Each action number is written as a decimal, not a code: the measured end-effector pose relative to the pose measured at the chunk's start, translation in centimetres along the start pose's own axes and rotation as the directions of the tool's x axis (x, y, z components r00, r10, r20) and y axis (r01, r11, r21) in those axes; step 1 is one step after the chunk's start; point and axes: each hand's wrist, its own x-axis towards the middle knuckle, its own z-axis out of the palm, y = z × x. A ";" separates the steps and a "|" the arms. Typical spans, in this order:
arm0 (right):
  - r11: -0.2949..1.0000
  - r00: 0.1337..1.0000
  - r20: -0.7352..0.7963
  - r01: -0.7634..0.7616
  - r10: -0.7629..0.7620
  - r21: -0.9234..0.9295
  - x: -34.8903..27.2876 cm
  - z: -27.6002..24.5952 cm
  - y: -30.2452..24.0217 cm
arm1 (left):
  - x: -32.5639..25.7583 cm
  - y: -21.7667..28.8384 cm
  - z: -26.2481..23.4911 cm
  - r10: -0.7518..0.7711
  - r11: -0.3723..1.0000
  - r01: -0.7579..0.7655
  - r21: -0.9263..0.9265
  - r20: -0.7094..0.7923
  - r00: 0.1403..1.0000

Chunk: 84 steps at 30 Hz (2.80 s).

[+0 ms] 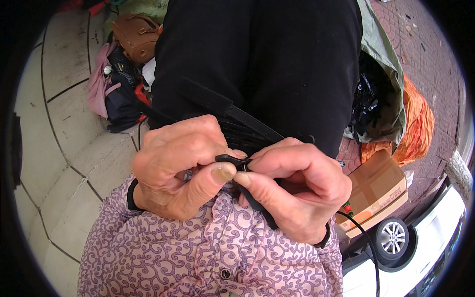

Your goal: Assembling buckles onto black shoe straps for footwear manufacturing.

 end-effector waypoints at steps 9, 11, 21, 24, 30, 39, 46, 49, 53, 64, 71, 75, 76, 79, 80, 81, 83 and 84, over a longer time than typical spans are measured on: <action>0.955 0.975 -0.020 -0.213 0.222 0.206 0.0 0.1 -0.7 | -0.2 0.4 0.0 -0.034 0.999 0.033 0.015 0.041 0.999; 0.941 0.968 -0.018 -0.240 0.252 0.237 0.0 0.1 -0.7 | -0.2 0.3 0.1 -0.035 0.999 0.034 0.038 0.027 0.999; 0.962 0.988 0.028 -0.153 0.150 0.227 0.0 -0.7 -0.2 | -0.1 0.0 0.1 -0.007 1.000 0.006 0.030 0.042 0.999; 0.963 0.988 -0.035 -0.136 0.148 0.231 -0.3 -0.2 -0.3 | -0.3 0.2 0.1 -0.043 0.999 0.043 0.005 0.063 0.997; 0.994 0.993 -0.050 -0.102 0.105 0.049 0.0 0.2 -0.4 | -0.6 0.1 -0.1 -0.100 0.993 0.104 -0.060 0.057 0.993; 1.000 0.999 0.031 -0.008 0.009 -0.022 0.0 -0.5 0.2 | -0.7 0.4 -0.3 -0.156 0.983 0.165 -0.077 0.102 0.982; 0.980 0.982 0.073 -0.181 0.175 0.082 0.1 -0.4 -0.4 | -1.2 0.5 -0.2 -0.150 0.989 0.149 0.024 0.061 0.987; 0.939 0.961 0.090 -0.273 0.260 0.207 0.1 -0.4 -0.7 | -0.7 0.5 -0.6 -0.090 0.994 0.083 0.066 0.099 0.991; 0.919 0.958 0.095 -0.287 0.271 0.270 0.5 -0.4 -0.3 | -0.7 0.1 -0.5 0.001 0.993 -0.007 0.114 0.048 0.999; 0.898 0.931 0.198 -0.353 0.308 0.263 0.3 -0.9 -0.3 | -2.0 0.8 0.2 -0.031 0.998 0.033 0.053 -0.031 0.999; 0.900 0.945 0.156 -0.324 0.289 0.293 0.2 -0.4 0.2 | -1.5 0.8 -0.1 -0.070 0.996 0.072 0.045 -0.048 0.996; 0.939 0.973 0.138 -0.218 0.186 0.266 0.6 -0.5 0.8 | -1.6 0.3 -0.2 -0.057 0.997 0.058 0.060 -0.019 0.998; 0.960 0.980 0.152 -0.157 0.124 0.230 0.7 -0.4 0.9 | -1.6 0.3 -0.3 -0.053 0.997 0.054 0.054 -0.022 0.998; 0.950 0.976 0.164 -0.180 0.141 0.256 0.5 -0.4 0.9 | -1.9 0.2 -0.5 -0.046 0.998 0.047 0.050 -0.017 0.999; 0.950 0.980 0.163 -0.158 0.117 0.271 0.5 -0.4 0.9 | -1.8 0.2 -0.5 -0.044 0.998 0.045 0.050 -0.018 0.999; 0.950 0.980 0.164 -0.157 0.115 0.269 0.7 -0.4 0.9 | -1.7 0.2 -0.5 -0.031 0.999 0.032 0.044 -0.027 0.999; 0.961 0.985 0.156 -0.113 0.075 0.251 0.8 -0.4 1.0 | -1.6 0.2 -0.5 -0.018 0.999 0.019 0.036 -0.038 0.999; 0.962 0.985 0.156 -0.112 0.074 0.249 0.9 -0.1 0.8 | -1.6 0.3 -0.4 -0.019 0.999 0.021 0.040 -0.049 0.999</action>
